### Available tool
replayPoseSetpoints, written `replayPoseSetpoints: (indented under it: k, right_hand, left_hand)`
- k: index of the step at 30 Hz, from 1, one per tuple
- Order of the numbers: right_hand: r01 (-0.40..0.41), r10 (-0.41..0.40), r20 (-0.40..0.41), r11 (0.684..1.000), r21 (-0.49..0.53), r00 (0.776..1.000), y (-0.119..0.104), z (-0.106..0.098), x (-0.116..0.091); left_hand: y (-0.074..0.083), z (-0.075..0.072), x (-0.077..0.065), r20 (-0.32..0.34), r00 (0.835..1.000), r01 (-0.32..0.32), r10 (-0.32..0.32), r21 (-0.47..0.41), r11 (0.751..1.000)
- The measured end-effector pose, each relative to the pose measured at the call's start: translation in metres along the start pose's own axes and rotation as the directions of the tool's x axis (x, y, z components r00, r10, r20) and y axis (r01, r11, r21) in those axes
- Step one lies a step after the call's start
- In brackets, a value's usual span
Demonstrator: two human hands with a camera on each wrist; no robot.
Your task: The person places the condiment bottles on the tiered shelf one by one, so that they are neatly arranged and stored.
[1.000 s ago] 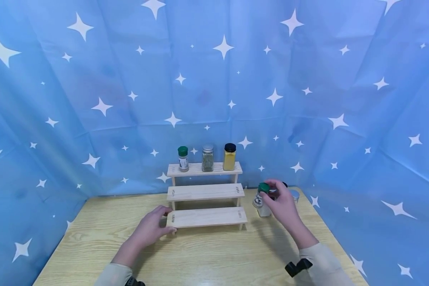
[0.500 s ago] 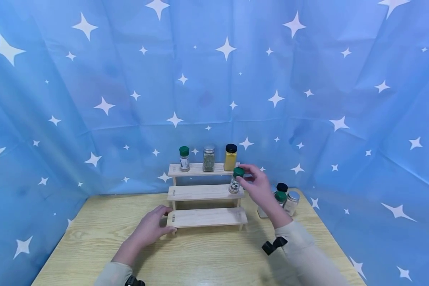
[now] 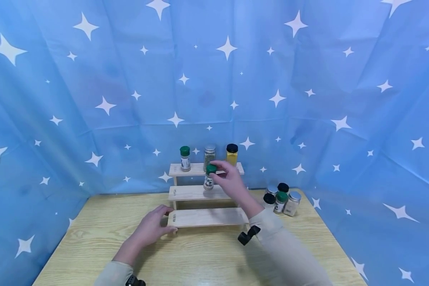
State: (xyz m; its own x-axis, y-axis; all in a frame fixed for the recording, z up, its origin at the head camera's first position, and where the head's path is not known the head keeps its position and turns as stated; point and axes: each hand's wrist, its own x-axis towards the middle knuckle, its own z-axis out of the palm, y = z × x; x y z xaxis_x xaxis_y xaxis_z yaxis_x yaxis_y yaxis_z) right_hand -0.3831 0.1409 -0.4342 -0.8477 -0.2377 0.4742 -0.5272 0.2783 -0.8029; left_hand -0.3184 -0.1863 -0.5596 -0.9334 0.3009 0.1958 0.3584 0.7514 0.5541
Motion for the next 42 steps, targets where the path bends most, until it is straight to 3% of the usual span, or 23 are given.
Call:
replayPoseSetpoints:
  k: [13, 16, 17, 20, 23, 24, 27, 42]
  right_hand:
    - [0.003, -0.004, 0.095, 1.0, 0.007, 0.995, -0.003, 0.052, 0.013]
    - [-0.006, 0.007, 0.1, 1.0, -0.001, 0.995, -0.003, 0.058, 0.015]
    - [-0.011, 0.011, 0.102, 1.0, -0.002, 0.995, -0.003, 0.06, 0.015]
    - [-0.031, 0.031, 0.114, 1.0, 0.004, 0.993, -0.004, 0.065, 0.016]
    - [-0.043, 0.04, 0.121, 0.999, 0.02, 0.992, -0.006, 0.069, 0.016]
    - [-0.046, 0.043, 0.124, 0.999, 0.023, 0.991, -0.006, 0.07, 0.017]
    - [-0.059, 0.056, 0.124, 0.998, 0.022, 0.991, -0.005, 0.074, 0.016]
    - [-0.058, 0.055, 0.128, 0.998, 0.023, 0.99, -0.001, 0.079, 0.015]
  left_hand:
    - [0.001, 0.0, 0.002, 0.003, 1.0, 0.0, 0.0, -0.003, 1.0]
    - [-0.002, 0.0, 0.002, 0.0, 1.0, -0.028, 0.028, -0.026, 0.999]
    - [-0.012, 0.004, 0.004, -0.01, 0.997, -0.077, 0.077, -0.036, 0.996]
    - [-0.014, 0.003, 0.002, -0.025, 0.993, -0.115, 0.114, -0.045, 0.992]
    - [-0.012, 0.004, 0.003, -0.016, 0.997, -0.077, 0.077, -0.027, 0.997]
    - [-0.002, 0.0, 0.001, -0.008, 1.0, -0.028, 0.028, -0.015, 0.999]
    - [0.001, 0.0, 0.002, 0.003, 1.0, 0.023, -0.023, 0.004, 1.0]
    - [0.0, 0.0, 0.001, 0.009, 0.999, 0.037, -0.037, 0.005, 0.999]
